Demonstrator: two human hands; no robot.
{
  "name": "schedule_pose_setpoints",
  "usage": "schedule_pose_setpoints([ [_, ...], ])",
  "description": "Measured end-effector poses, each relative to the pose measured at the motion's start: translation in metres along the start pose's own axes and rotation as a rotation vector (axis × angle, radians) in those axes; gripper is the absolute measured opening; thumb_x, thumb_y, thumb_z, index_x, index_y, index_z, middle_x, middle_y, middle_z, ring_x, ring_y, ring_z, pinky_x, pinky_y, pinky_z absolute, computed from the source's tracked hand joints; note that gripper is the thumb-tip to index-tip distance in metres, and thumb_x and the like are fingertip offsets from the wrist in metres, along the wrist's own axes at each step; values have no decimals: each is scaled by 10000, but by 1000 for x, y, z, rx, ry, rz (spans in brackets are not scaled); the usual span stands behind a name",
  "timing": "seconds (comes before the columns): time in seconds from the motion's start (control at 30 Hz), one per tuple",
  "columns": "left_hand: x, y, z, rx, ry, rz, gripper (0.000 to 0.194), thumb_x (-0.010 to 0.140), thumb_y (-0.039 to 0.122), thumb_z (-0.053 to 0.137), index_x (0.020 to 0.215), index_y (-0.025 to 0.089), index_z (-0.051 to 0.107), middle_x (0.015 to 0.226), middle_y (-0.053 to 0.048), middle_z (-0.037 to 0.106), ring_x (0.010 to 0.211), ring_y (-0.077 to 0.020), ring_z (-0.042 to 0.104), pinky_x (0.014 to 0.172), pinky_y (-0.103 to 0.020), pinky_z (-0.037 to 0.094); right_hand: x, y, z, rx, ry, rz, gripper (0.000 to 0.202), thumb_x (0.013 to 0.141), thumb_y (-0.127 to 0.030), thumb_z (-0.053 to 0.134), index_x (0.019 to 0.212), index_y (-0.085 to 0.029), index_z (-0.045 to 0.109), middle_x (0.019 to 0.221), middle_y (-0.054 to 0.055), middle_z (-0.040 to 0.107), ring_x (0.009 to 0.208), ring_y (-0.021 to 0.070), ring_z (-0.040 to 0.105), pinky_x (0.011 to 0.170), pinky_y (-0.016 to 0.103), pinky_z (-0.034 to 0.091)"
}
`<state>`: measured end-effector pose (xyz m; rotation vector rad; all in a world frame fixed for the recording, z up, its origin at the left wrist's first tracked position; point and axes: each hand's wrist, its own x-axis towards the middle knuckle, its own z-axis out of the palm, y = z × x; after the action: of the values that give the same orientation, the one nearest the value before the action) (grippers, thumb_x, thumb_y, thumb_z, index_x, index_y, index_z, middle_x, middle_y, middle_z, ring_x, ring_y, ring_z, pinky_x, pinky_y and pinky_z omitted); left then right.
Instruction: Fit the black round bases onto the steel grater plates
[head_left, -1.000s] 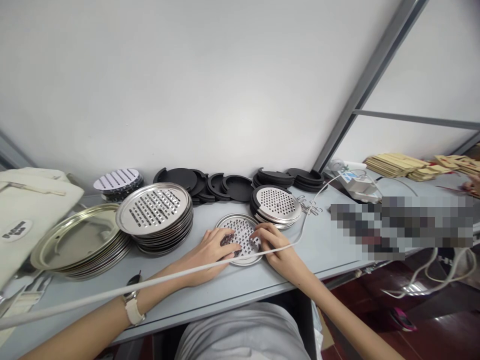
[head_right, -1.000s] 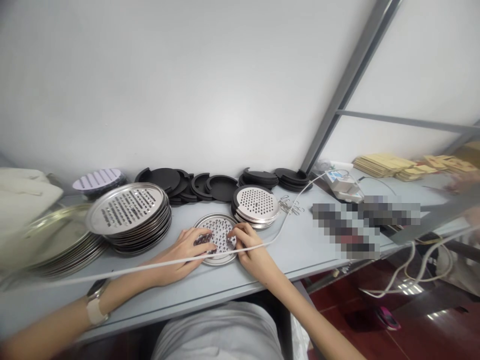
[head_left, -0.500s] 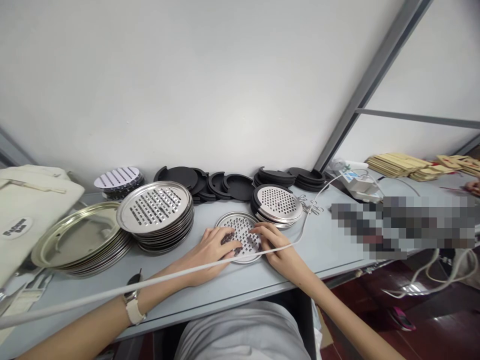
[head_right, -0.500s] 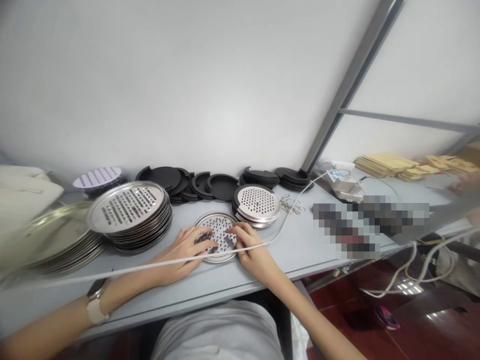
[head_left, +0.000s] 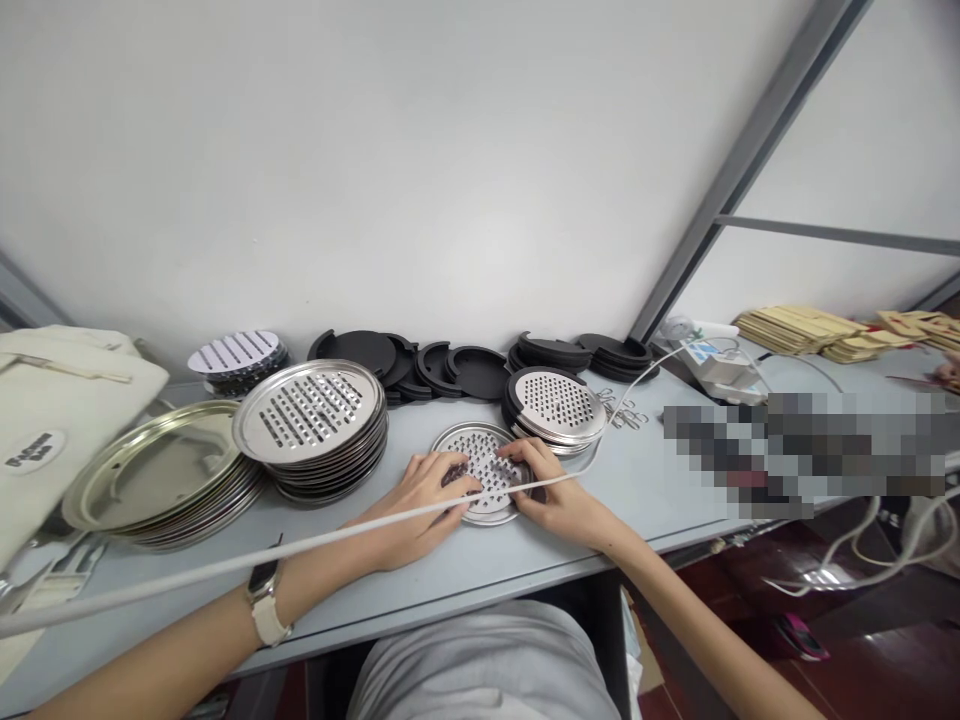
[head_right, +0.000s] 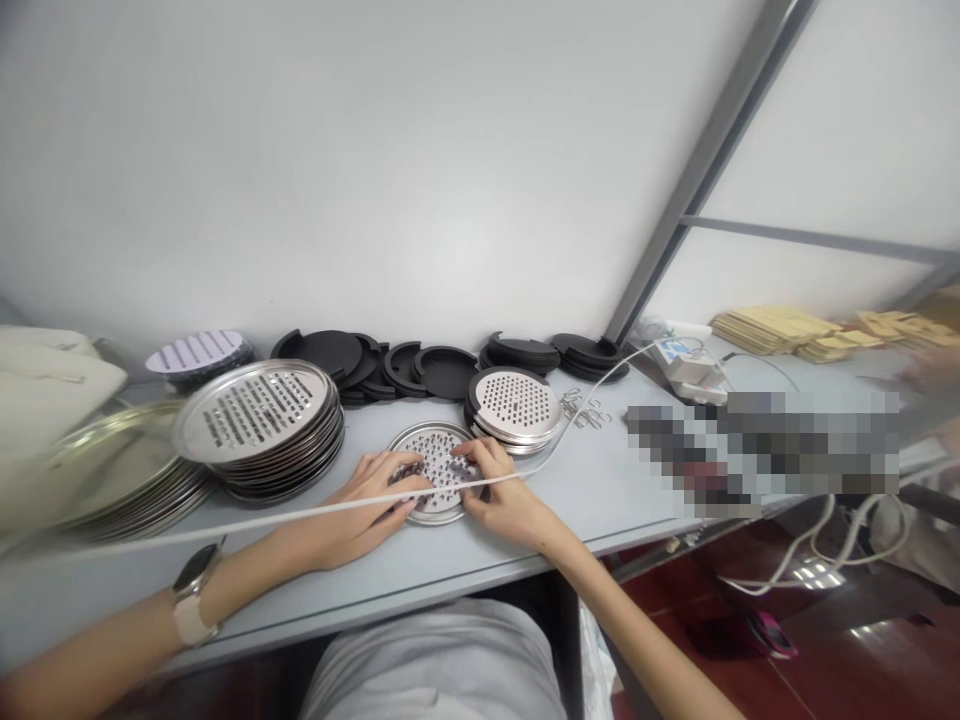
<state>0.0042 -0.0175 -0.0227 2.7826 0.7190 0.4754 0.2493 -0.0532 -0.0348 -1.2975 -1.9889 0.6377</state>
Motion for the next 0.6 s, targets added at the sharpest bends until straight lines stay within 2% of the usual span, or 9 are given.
schedule_pose_setpoints([
  [0.13, -1, 0, 1, -16, 13, -3, 283, 967, 203, 407, 1223, 228, 526, 1299, -103, 431, 1217, -265, 410, 1031, -450, 361, 4, 1, -3, 31, -33, 42, 401, 789, -124, 547, 1173, -234, 506, 1134, 57, 510, 1087, 202, 496, 976, 389, 414],
  [0.33, -2, -1, 1, -33, -4, 13, 301, 972, 195, 398, 1249, 220, 514, 1343, -111, 387, 1261, -264, 367, 1071, -449, 342, 3, 5, 3, 64, 22, 70, 333, 810, -151, 558, 1133, -218, 515, 1120, 65, 502, 1058, 196, 500, 967, 396, 422],
  [0.6, -2, -3, 3, -41, 26, 36, 341, 966, 181, 415, 1286, 245, 516, 1359, -105, 390, 1270, -265, 368, 1081, -466, 344, 3, 6, 4, 145, 67, 60, 350, 820, -185, 583, 1164, -230, 537, 1173, 70, 537, 1007, 188, 556, 924, 390, 480],
])
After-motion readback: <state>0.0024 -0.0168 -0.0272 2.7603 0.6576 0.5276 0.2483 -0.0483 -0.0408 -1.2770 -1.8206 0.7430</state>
